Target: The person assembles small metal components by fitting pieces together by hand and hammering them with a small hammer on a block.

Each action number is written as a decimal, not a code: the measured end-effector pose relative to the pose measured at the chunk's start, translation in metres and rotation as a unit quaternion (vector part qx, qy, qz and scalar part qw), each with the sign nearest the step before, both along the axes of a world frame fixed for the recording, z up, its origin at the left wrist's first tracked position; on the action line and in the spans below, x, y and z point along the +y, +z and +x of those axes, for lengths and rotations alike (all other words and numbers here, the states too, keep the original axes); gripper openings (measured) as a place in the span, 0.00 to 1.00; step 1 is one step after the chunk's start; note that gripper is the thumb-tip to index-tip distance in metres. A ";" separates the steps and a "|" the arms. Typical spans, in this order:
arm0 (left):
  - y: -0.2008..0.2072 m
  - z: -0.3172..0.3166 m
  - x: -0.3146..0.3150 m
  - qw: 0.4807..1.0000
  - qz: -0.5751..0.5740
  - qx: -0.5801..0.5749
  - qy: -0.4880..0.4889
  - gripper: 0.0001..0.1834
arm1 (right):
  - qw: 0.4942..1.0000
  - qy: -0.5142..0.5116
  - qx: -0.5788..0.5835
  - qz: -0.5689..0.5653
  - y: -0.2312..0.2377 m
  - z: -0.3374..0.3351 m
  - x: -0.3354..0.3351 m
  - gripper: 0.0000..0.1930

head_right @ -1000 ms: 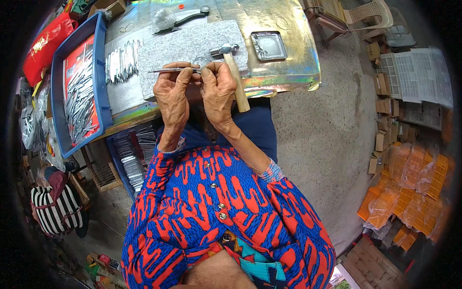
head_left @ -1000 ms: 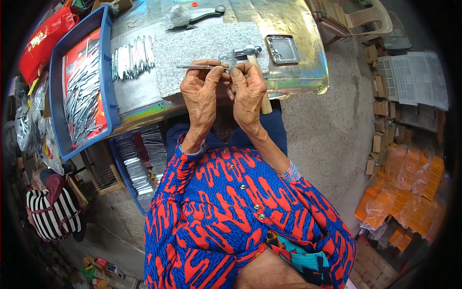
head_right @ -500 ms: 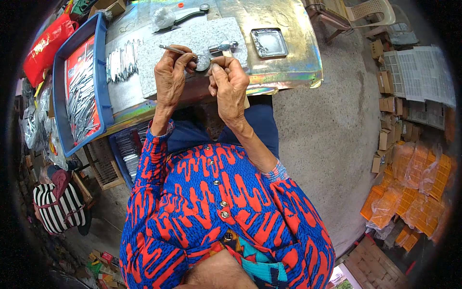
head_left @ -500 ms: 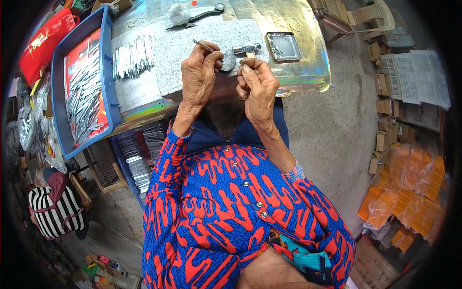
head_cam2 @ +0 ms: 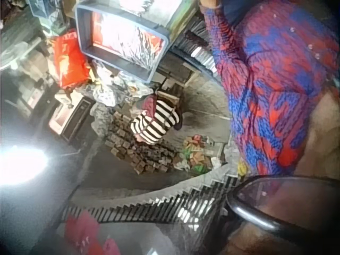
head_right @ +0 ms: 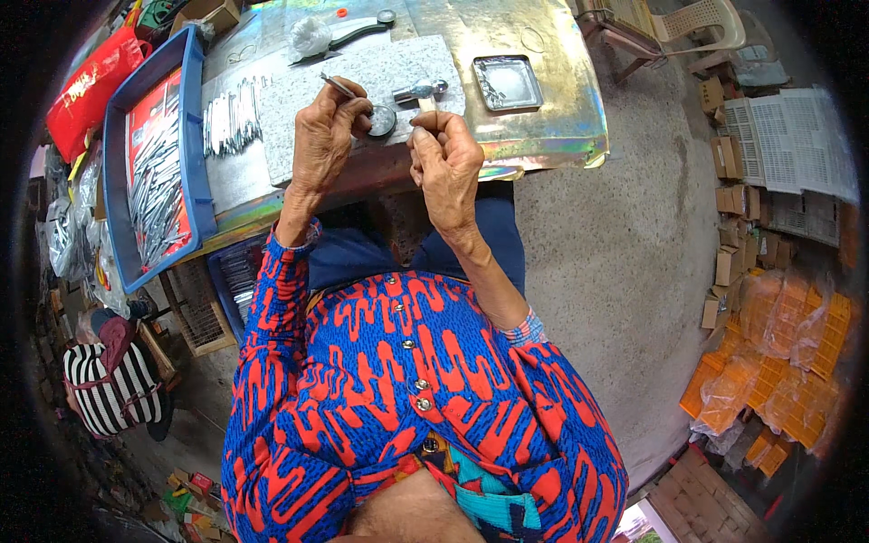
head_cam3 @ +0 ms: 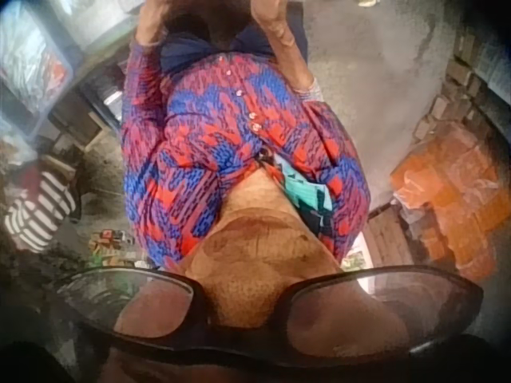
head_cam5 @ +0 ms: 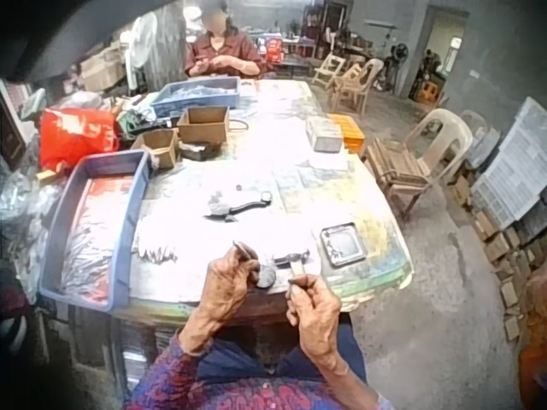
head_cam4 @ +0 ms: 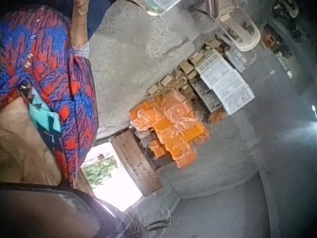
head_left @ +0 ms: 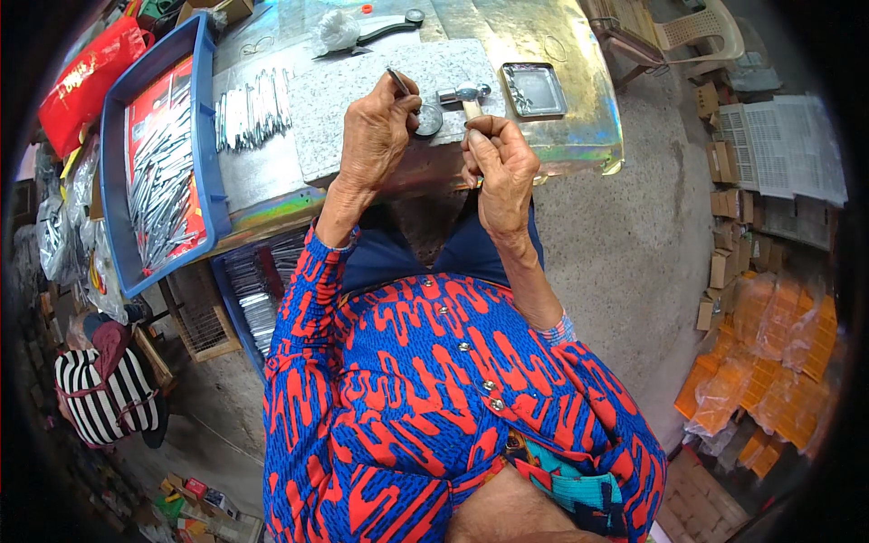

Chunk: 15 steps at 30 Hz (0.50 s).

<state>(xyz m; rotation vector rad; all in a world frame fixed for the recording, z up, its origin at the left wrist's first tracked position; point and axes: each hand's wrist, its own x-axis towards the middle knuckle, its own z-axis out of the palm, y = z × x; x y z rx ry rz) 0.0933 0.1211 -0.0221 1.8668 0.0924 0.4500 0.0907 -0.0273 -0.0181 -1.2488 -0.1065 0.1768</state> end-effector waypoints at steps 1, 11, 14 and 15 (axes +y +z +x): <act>0.001 0.000 0.001 1.000 0.014 0.003 -0.011 0.01 | 1.000 -0.001 -0.009 -0.020 0.001 0.001 0.000 0.05; -0.008 0.005 0.002 0.983 0.159 -0.086 -0.043 0.03 | 0.987 -0.005 -0.085 -0.138 0.006 0.014 -0.006 0.04; -0.006 0.003 -0.004 0.976 0.173 -0.131 -0.022 0.05 | 0.989 0.044 -0.089 -0.112 0.020 0.021 0.000 0.05; -0.007 0.002 -0.004 0.976 0.172 -0.132 -0.019 0.05 | 0.988 0.047 -0.091 -0.113 0.027 0.022 0.004 0.05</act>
